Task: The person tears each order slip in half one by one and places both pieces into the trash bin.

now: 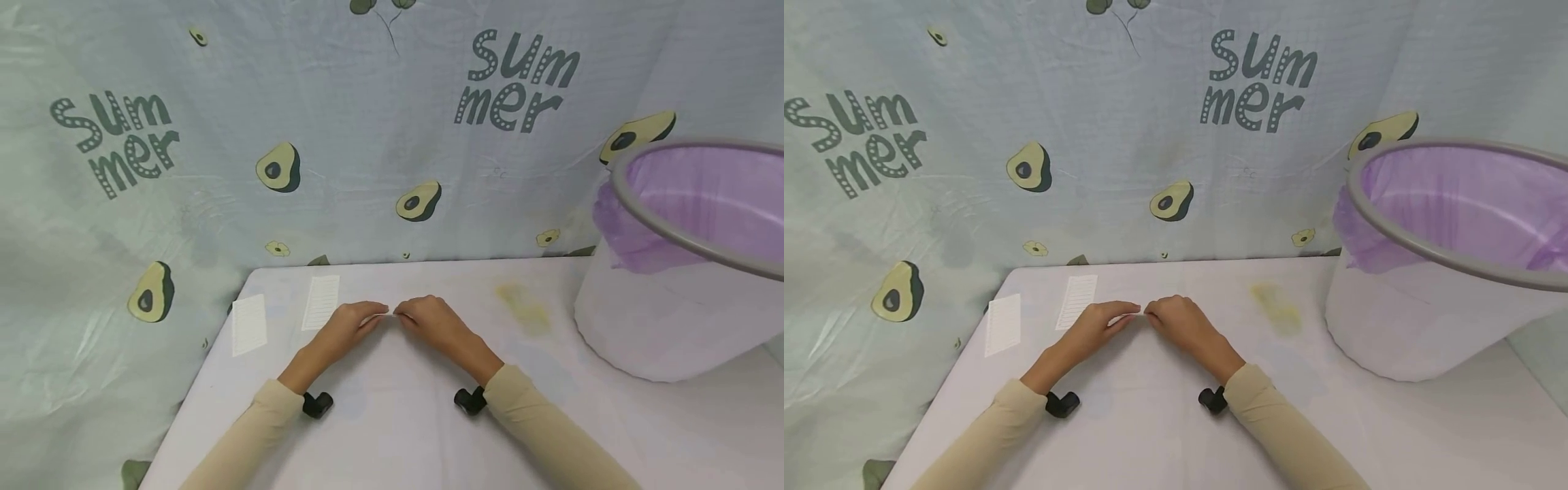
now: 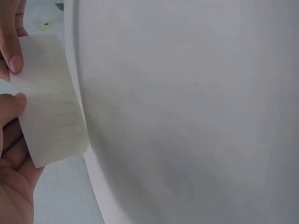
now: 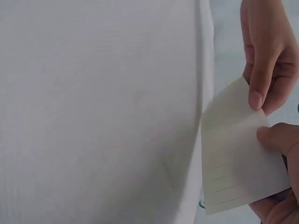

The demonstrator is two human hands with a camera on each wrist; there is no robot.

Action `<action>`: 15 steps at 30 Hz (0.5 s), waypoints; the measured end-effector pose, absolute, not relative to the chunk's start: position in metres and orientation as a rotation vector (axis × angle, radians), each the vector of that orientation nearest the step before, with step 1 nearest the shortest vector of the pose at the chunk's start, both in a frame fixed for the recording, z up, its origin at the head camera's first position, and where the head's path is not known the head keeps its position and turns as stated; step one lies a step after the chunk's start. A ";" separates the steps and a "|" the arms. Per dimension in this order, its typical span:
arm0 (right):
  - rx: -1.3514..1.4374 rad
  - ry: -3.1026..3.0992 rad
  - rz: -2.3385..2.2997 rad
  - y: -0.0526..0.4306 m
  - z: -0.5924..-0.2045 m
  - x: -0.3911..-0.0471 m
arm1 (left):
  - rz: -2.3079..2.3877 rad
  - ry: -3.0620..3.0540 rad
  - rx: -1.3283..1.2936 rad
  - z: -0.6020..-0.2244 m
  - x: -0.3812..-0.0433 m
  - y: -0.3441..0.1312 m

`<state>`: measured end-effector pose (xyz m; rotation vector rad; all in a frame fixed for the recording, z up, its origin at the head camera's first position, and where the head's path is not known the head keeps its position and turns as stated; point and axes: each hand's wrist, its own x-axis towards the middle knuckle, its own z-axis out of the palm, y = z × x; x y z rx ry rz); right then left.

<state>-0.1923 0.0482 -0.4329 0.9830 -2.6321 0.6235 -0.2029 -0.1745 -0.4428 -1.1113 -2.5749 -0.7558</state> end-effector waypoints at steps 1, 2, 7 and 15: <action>0.972 -2.615 0.644 0.050 -0.431 -0.192 | -0.820 -2.573 -1.074 -0.441 -0.203 -0.172; 0.961 -2.600 0.652 0.051 -0.430 -0.192 | -0.877 -2.569 -1.042 -0.440 -0.203 -0.171; 0.939 -2.570 0.653 0.063 -0.417 -0.188 | -1.145 -2.559 -0.935 -0.433 -0.201 -0.164; 0.949 -2.600 0.681 0.085 -0.394 -0.171 | -1.438 -2.479 -0.880 -0.422 -0.193 -0.148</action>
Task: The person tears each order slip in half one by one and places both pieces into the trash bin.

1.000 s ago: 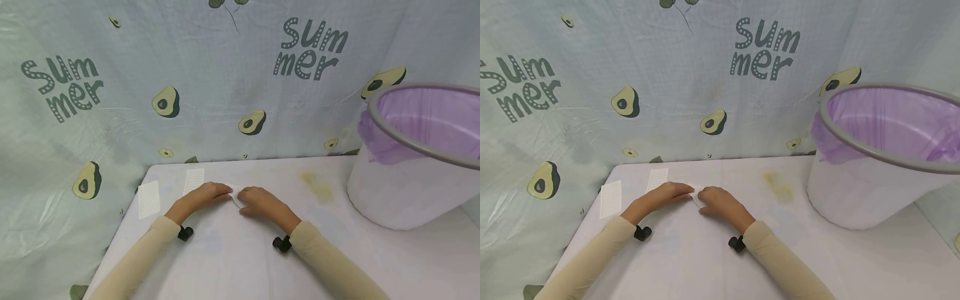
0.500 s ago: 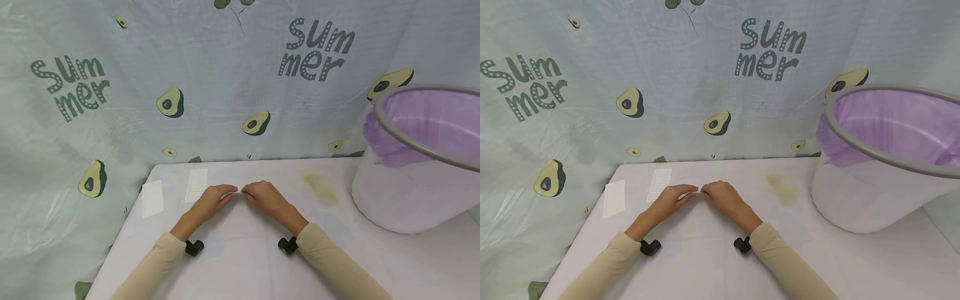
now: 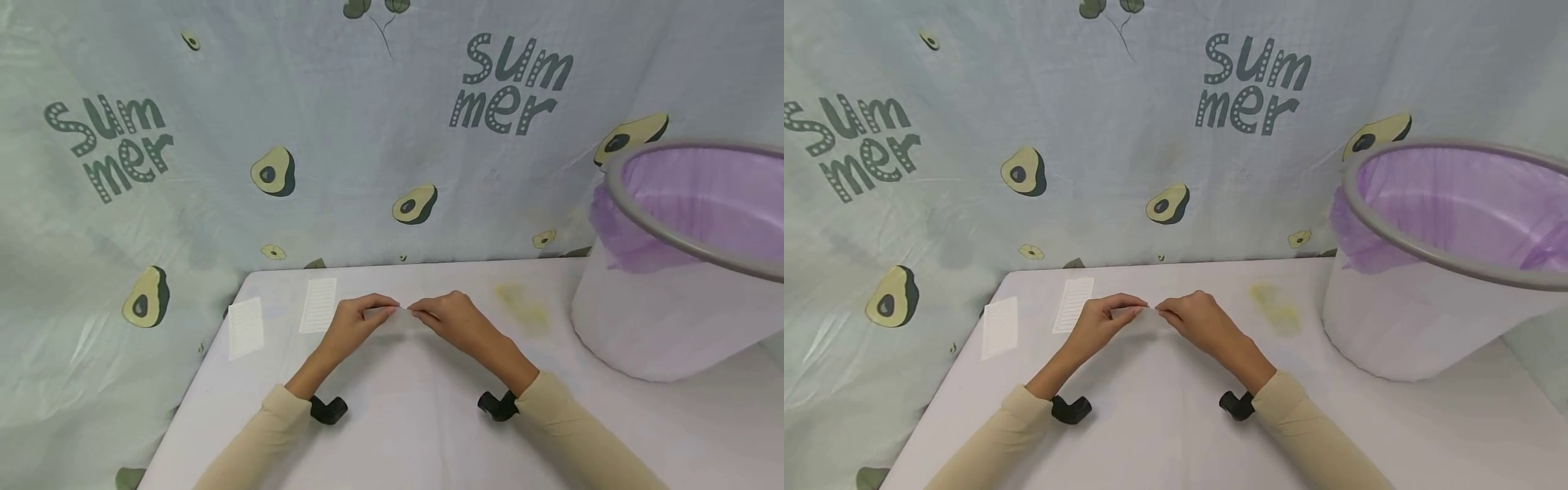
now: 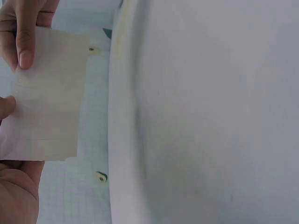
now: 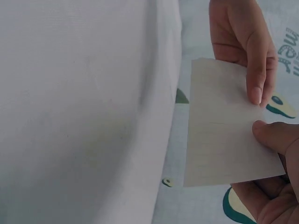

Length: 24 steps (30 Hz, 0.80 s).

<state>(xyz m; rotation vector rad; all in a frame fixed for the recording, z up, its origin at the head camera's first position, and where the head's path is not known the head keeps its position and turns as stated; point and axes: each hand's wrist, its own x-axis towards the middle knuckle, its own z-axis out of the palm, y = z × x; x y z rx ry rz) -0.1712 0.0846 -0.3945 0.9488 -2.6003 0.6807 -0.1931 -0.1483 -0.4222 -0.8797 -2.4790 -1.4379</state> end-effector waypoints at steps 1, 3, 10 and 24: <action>0.951 -2.601 0.692 0.086 -0.394 -0.169 | -1.472 -2.472 -0.882 -0.422 -0.191 -0.147; 0.957 -2.590 0.723 0.090 -0.392 -0.165 | -1.534 -2.447 -0.901 -0.422 -0.188 -0.143; 0.938 -2.525 0.830 0.104 -0.386 -0.158 | -1.623 -2.395 -0.941 -0.416 -0.182 -0.130; 0.866 -2.456 0.955 0.106 -0.375 -0.152 | -1.692 -2.309 -0.926 -0.407 -0.176 -0.115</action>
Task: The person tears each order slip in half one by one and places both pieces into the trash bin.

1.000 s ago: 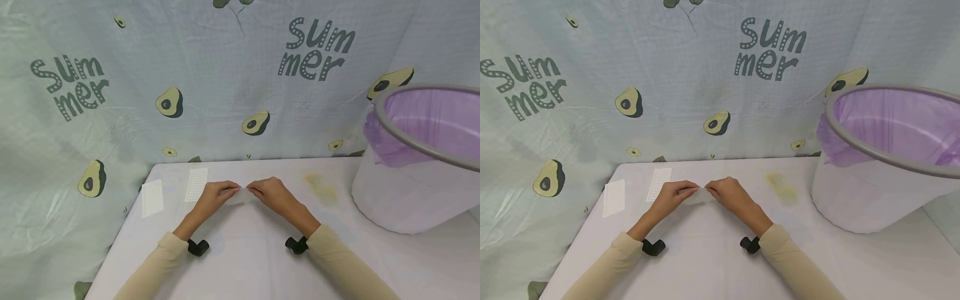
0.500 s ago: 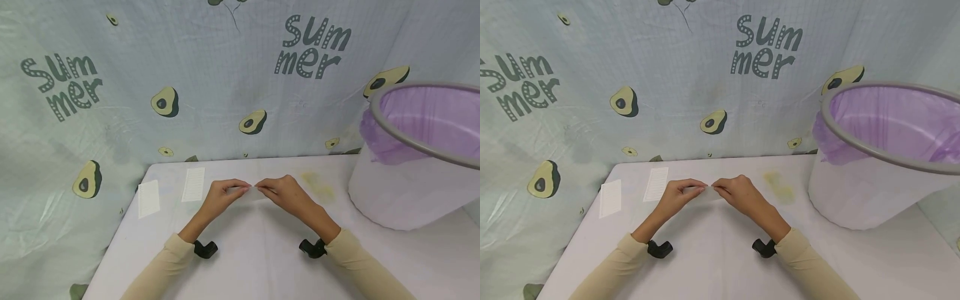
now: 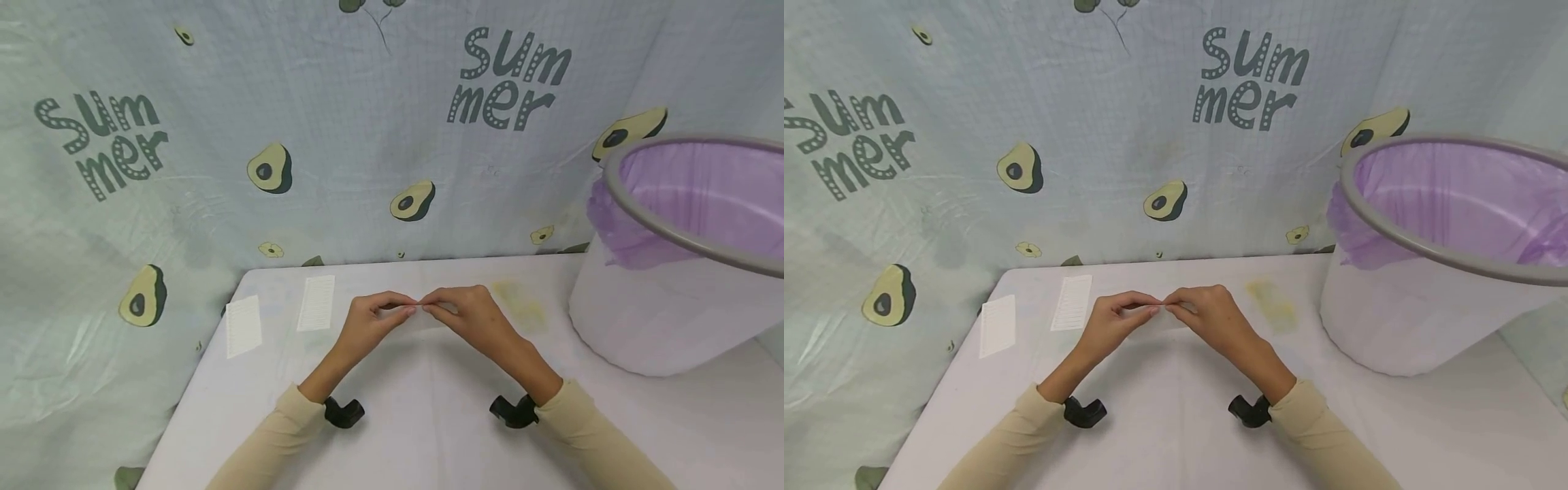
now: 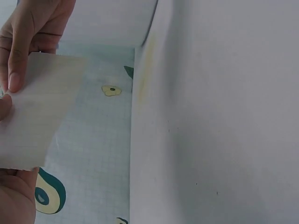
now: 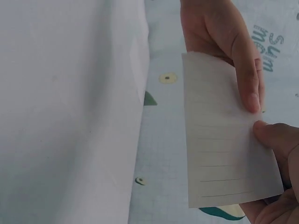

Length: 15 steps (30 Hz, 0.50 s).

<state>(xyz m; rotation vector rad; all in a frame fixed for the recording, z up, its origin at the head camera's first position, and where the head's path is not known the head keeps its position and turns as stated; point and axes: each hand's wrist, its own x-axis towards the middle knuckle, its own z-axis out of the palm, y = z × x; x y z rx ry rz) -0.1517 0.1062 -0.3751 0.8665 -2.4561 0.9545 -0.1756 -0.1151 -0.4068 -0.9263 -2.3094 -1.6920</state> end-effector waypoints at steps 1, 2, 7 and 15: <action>0.856 -2.454 0.949 0.106 -0.375 -0.151 | -1.692 -2.297 -0.920 -0.407 -0.175 -0.114; 0.846 -2.452 0.944 0.105 -0.375 -0.151 | -1.692 -2.284 -0.914 -0.407 -0.175 -0.113; 0.802 -2.422 0.917 0.106 -0.374 -0.148 | -1.658 -2.230 -0.910 -0.407 -0.174 -0.110; 0.812 -2.386 0.936 0.111 -0.371 -0.147 | -1.652 -2.200 -0.947 -0.405 -0.174 -0.108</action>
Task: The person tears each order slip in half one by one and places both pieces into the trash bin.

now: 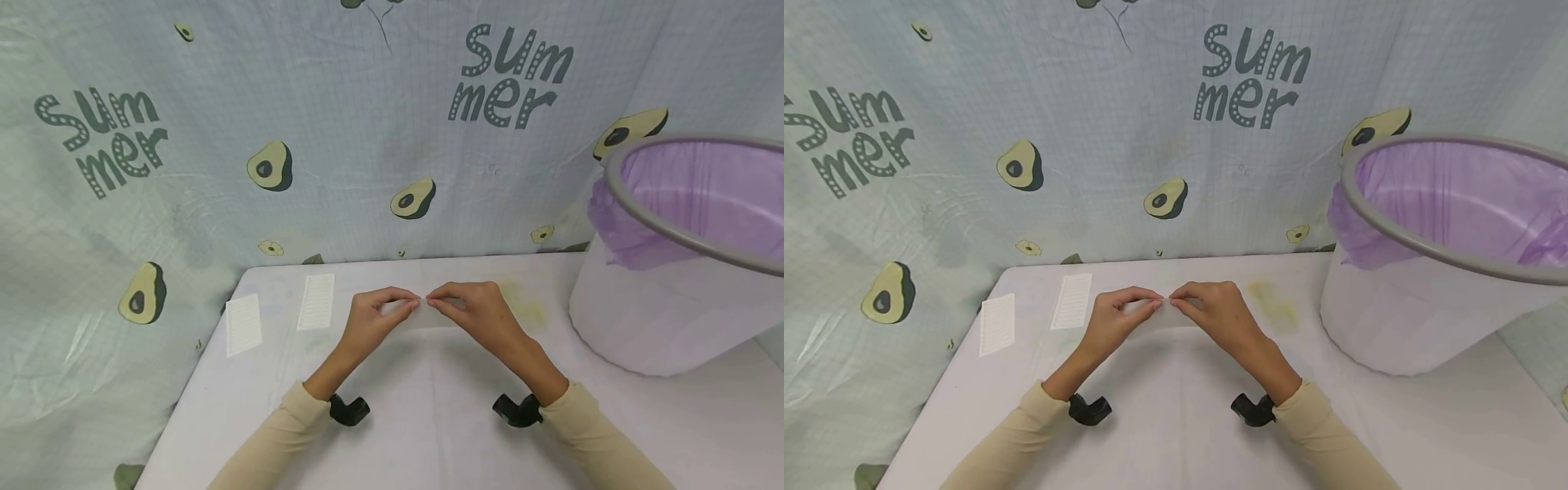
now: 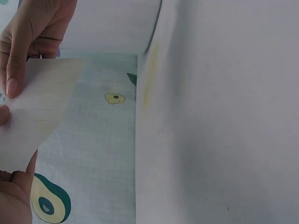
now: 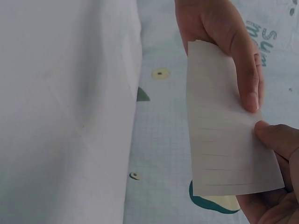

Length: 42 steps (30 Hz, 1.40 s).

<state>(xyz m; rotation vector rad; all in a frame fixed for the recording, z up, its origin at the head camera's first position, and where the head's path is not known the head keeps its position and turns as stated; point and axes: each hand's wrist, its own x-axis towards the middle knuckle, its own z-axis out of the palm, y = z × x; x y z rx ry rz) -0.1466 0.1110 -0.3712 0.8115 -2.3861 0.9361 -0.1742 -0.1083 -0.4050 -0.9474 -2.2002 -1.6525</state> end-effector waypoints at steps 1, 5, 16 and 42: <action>0.818 -2.381 0.940 0.111 -0.371 -0.147 | -1.648 -2.197 -0.956 -0.405 -0.174 -0.108; 0.843 -2.369 0.963 0.113 -0.371 -0.147 | -1.639 -2.183 -0.966 -0.404 -0.175 -0.106; 0.850 -2.348 0.969 0.119 -0.369 -0.149 | -1.608 -2.141 -1.030 -0.399 -0.174 -0.099; 0.917 -2.310 1.027 0.130 -0.370 -0.144 | -1.683 -2.064 -1.061 -0.401 -0.165 -0.088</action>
